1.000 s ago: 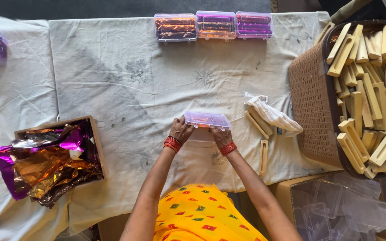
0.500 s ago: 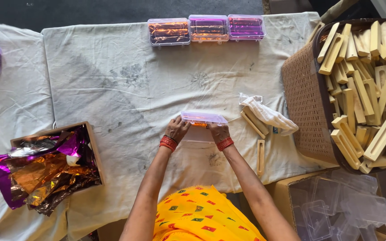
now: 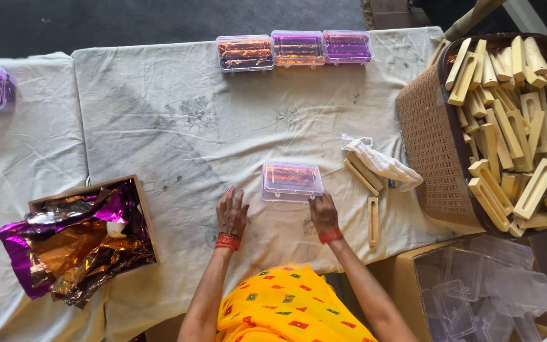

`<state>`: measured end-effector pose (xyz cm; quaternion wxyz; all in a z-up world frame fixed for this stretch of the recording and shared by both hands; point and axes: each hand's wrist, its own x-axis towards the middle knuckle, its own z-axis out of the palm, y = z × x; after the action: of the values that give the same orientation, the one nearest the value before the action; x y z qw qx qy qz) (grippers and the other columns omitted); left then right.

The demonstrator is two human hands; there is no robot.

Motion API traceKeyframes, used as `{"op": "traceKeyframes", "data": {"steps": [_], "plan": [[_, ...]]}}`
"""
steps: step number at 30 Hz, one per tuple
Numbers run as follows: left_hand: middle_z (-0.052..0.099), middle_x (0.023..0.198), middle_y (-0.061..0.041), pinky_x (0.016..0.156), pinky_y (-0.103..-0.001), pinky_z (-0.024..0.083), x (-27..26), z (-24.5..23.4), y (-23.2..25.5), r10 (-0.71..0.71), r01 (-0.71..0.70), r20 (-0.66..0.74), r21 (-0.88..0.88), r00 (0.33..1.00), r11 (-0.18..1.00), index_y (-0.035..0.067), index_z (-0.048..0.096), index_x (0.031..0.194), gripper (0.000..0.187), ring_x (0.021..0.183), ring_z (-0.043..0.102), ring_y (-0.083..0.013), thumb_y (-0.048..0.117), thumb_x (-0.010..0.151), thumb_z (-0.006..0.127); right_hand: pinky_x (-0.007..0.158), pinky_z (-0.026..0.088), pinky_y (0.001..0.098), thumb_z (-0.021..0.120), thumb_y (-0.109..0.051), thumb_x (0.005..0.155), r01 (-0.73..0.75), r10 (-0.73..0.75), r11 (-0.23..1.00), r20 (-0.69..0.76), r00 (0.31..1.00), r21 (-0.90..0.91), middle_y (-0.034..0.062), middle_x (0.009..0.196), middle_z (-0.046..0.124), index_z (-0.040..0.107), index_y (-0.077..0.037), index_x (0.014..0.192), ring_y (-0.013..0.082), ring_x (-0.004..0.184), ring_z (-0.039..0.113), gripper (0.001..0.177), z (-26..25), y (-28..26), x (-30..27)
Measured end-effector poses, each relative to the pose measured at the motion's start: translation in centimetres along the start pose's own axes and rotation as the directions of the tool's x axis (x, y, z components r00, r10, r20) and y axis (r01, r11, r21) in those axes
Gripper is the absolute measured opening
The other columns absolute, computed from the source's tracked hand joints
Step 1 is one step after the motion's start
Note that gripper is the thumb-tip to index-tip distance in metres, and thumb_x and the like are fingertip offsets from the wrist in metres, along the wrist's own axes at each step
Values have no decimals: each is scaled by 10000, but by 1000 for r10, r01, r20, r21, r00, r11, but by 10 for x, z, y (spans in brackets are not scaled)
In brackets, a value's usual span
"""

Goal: The person wraps a rectangular object in gold foil, rolls it tightly using a wooden tool, and places it into a clear plastic container. They then wipe the wooden tool with a white cloth.

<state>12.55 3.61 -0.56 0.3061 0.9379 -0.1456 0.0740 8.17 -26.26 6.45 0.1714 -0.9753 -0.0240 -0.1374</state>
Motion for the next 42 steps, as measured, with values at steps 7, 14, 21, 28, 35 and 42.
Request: {"op": "traceKeyframes", "data": {"steps": [7,14,21,28,35,42], "plan": [[352,1618,-114,1230,-516,203,-19,2,-4,-101,90,41,219,994,972,145,446,1503,581,1503,297,-277,324,962,559,786,580,370,554,-257,1057,-553,758,155,260,598,818,112,1224,671,526,-76,1377,263,1018,634,369,76,62,-101],[330,1619,-127,1231,-537,180,-17,-1,-3,-101,79,77,250,992,965,124,427,1506,591,1518,274,-277,323,959,534,651,637,443,699,-300,976,-691,829,-73,429,358,719,100,1249,570,358,-145,1428,236,938,644,587,52,6,-19],[359,1608,-104,1239,-530,177,-15,5,3,-147,142,4,228,989,963,141,448,1482,557,1513,289,-254,324,964,535,699,650,504,656,-163,971,-588,775,-293,548,315,754,133,1097,577,320,-151,1449,353,800,734,585,66,-4,1],[366,1585,-99,1224,-577,186,-5,25,32,-293,333,-182,267,939,904,168,482,1436,548,1499,302,-260,330,921,576,766,662,489,582,-1,955,-433,667,-410,588,457,803,124,1149,639,403,-192,1454,335,836,738,564,91,20,31],[387,1561,-95,1201,-600,215,2,15,35,-293,354,-215,355,932,865,169,485,1417,558,1474,340,-264,332,894,589,768,672,488,588,-17,966,-468,597,-423,627,500,776,109,1098,634,421,-186,1449,320,846,738,538,125,26,159],[406,1542,-94,1182,-600,227,-1,26,26,-271,335,-220,344,937,877,175,486,1413,575,1454,354,-260,339,873,594,696,674,466,615,-52,974,-469,550,-431,636,540,771,114,956,641,461,-203,1438,323,750,737,512,195,16,282]]}}
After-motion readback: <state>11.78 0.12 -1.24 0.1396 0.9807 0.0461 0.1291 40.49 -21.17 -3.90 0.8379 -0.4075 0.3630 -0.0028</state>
